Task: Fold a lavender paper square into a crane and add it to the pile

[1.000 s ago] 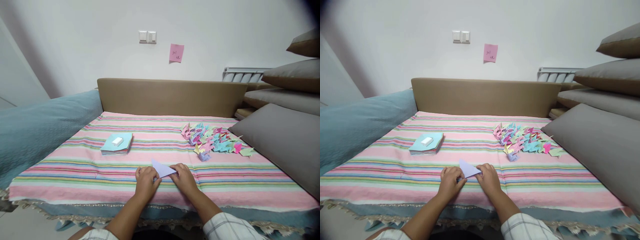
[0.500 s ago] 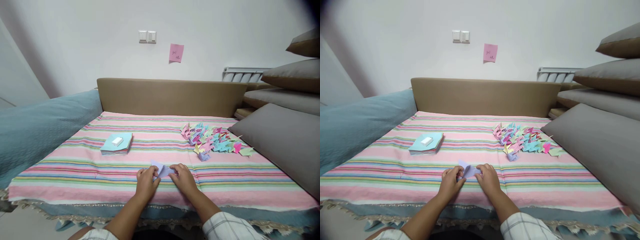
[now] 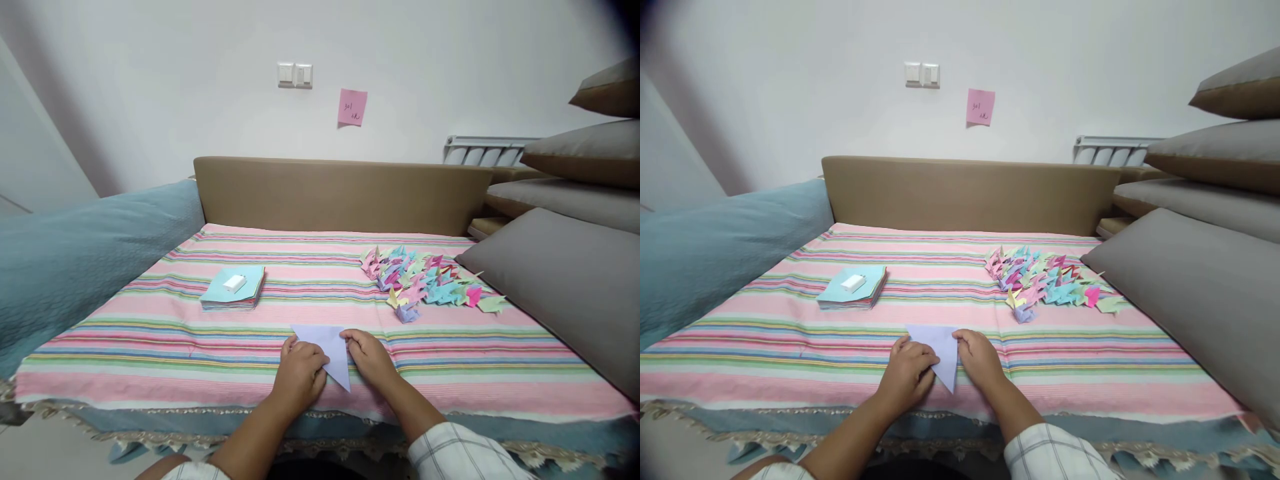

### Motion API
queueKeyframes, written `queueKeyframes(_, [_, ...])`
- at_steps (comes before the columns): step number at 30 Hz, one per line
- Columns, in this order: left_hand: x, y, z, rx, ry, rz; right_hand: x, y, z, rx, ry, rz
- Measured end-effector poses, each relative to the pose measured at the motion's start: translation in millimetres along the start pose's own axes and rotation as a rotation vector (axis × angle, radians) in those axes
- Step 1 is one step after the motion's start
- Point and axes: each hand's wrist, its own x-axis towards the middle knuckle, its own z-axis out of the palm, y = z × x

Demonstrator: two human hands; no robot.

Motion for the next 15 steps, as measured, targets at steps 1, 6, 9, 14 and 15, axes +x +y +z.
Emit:
queueKeyframes(1, [-0.7,0.5,-0.7,0.01,-0.005,0.017,0.0,-0.8,-1.4,0.028,-0.005,0.023])
queueKeyframes(6, [-3.0,-1.3,0.2,0.011,-0.014,0.068,0.0,-0.2,0.5,0.12,-0.014,0.118])
queueKeyframes(9, [-2.1,-2.6,1.8,-0.026,-0.015,0.054,1.2,2.7,5.3,0.179,0.013,0.101])
queueKeyframes(14, [1.9,-4.4,3.0,-0.058,0.025,-0.045,1.8,1.0,8.6,0.346,0.093,0.105])
queueKeyframes(15, [2.9,-4.8,2.7,-0.062,0.036,-0.065,1.1,-0.9,8.2,0.352,0.102,0.101])
